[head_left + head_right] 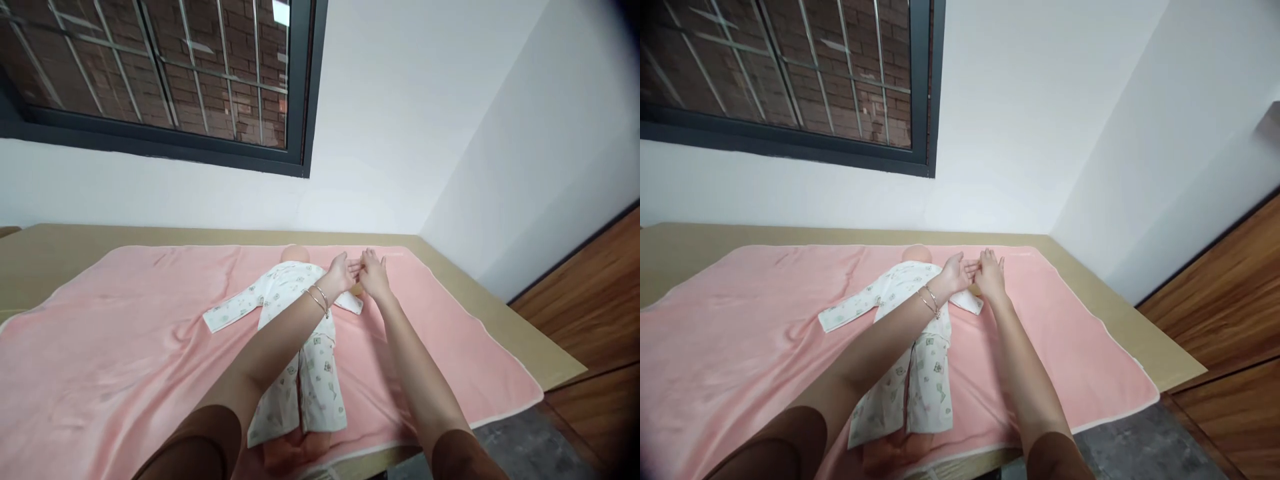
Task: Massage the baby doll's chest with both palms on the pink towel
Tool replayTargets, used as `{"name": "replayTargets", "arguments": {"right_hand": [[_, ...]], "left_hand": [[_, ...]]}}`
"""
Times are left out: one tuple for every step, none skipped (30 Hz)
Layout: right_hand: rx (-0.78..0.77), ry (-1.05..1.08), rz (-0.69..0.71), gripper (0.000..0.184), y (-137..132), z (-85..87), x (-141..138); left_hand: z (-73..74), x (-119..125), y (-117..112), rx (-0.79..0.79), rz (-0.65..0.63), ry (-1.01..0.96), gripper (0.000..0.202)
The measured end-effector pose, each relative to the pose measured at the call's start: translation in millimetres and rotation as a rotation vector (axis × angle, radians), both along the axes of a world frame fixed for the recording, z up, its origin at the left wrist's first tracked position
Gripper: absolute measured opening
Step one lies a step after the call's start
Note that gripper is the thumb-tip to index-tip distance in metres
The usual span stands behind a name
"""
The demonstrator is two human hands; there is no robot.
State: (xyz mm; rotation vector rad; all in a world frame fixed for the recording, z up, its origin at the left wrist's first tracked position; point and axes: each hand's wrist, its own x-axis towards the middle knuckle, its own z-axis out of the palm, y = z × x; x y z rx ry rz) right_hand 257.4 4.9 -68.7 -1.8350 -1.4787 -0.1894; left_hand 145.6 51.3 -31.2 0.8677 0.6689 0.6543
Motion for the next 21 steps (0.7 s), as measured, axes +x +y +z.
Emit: {"name": "replayTargets", "arguments": {"right_hand": [[-0.017, -0.023, 0.008, 0.068, 0, -1.4, -3], [-0.028, -0.040, 0.006, 0.067, -1, -2.7, -7], [-0.036, -0.052, -0.003, 0.066, -1, -3.7, -9], [-0.041, -0.061, -0.018, 0.064, -2, -4.0, -11], [-0.044, -0.059, -0.034, 0.063, -2, -3.6, -11], [-0.046, -0.047, -0.050, 0.061, -2, -2.3, -10], [-0.048, -0.027, -0.063, 0.057, -1, -0.2, -9], [-0.047, -0.001, -0.072, 0.053, 0, 2.4, -8], [-0.044, 0.027, -0.078, 0.049, 1, 5.6, -7], [-0.038, 0.053, -0.079, 0.046, 2, 9.1, -9], [-0.028, 0.073, -0.075, 0.045, 3, 12.9, -14], [-0.017, 0.084, -0.066, 0.045, 3, 17.0, -22], [-0.005, 0.089, -0.040, 0.046, 2, 21.4, -34], [0.006, 0.087, -0.005, 0.046, 0, 26.0, -49], [0.011, 0.076, 0.058, 0.047, -5, 30.6, -68], [0.011, 0.045, 0.169, 0.050, -12, 35.2, -88], [0.022, -0.001, 0.258, 0.054, -21, 39.5, -110], [0.045, -0.071, 0.326, 0.059, -31, 43.2, -130], [0.068, -0.158, 0.390, 0.065, -43, 46.2, -150], [0.086, -0.248, 0.470, 0.069, -54, 48.3, -167], [0.102, -0.327, 0.565, 0.076, -64, 49.6, -181]], "left_hand": [[-0.7, 3, 0, -0.046, -0.012, -0.022, 0.061], [-2.3, 4, 0, -0.088, -0.019, -0.042, 0.061], [-4.5, 3, -1, -0.129, -0.023, -0.059, 0.061], [-7.0, 1, -3, -0.168, -0.028, -0.071, 0.061], [-9.5, -4, -5, -0.204, -0.032, -0.078, 0.061], [-11.7, -10, -8, -0.236, -0.036, -0.081, 0.061], [-13.5, -18, -12, -0.261, -0.041, -0.081, 0.059], [-14.7, -27, -16, -0.281, -0.047, -0.085, 0.058], [-15.0, -38, -21, -0.293, -0.056, -0.095, 0.056], [-14.4, -49, -26, -0.300, -0.069, -0.112, 0.054], [-12.4, -61, -32, -0.299, -0.084, -0.146, 0.054], [-9.0, -73, -37, -0.284, -0.103, -0.175, 0.054], [-3.9, -85, -43, -0.246, -0.116, -0.205, 0.054], [2.9, -97, -48, -0.194, -0.134, -0.225, 0.057], [11.1, -109, -52, -0.121, -0.138, -0.233, 0.062], [20.1, -121, -56, -0.029, -0.145, -0.224, 0.069], [29.0, -133, -58, 0.093, -0.127, -0.186, 0.078], [36.9, -146, -60, 0.227, -0.083, -0.125, 0.089], [42.4, -157, -62, 0.352, -0.038, -0.071, 0.097], [44.8, -168, -63, 0.469, 0.006, -0.017, 0.100], [43.3, -177, -66, 0.601, 0.069, 0.056, 0.098]]}}
